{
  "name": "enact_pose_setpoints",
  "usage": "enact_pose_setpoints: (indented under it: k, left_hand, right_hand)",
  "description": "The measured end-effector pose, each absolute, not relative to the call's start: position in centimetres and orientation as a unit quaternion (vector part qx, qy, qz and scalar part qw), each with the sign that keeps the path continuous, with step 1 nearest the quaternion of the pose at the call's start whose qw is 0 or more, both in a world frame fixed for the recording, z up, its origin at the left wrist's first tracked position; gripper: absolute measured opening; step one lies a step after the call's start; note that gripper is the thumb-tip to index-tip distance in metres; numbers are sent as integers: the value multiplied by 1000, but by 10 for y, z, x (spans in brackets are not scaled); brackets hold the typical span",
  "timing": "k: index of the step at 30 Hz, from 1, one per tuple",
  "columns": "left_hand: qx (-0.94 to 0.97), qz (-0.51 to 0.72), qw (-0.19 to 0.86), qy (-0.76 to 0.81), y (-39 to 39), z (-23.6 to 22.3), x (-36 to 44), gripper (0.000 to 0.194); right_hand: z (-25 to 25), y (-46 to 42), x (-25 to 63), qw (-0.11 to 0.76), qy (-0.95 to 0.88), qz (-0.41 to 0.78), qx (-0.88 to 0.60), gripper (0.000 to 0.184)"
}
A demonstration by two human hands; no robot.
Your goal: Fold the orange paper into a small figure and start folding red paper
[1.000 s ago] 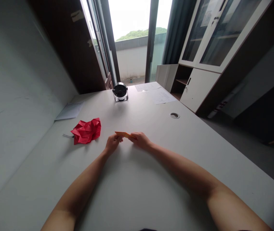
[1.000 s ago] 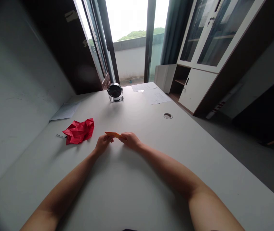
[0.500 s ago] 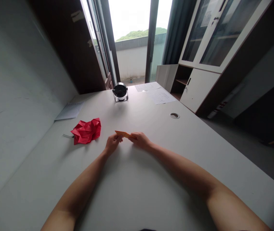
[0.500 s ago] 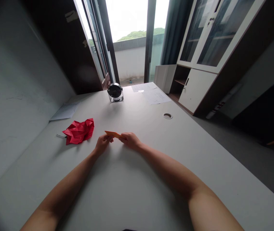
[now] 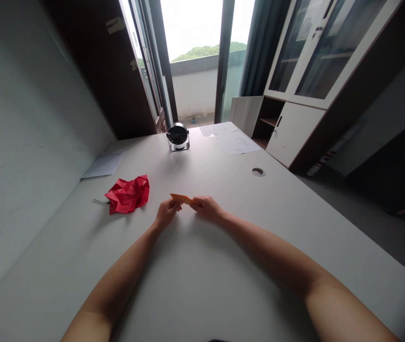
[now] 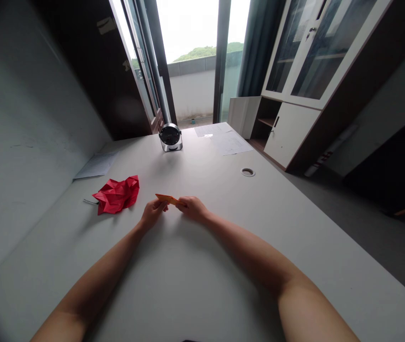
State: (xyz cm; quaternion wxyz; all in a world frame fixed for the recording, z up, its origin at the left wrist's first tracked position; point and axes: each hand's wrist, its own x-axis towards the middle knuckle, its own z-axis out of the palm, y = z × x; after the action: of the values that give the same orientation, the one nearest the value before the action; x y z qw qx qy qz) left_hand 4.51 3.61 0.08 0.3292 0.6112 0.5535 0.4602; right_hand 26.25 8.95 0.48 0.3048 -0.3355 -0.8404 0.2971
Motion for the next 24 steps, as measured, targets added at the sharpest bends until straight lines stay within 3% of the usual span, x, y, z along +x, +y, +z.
enact_pose_setpoints:
  k: [5, 12, 24]
  left_hand:
    - [616, 455, 333, 550, 35, 3, 45, 36]
    - [622, 454, 328, 547, 34, 4, 46, 34]
    - [624, 444, 325, 554, 33, 6, 47, 34]
  right_hand:
    - [6, 88, 262, 310, -827, 313, -348, 14]
    - [4, 88, 262, 313, -821, 324, -351, 27]
    - [5, 88, 263, 316, -824, 310, -354, 29]
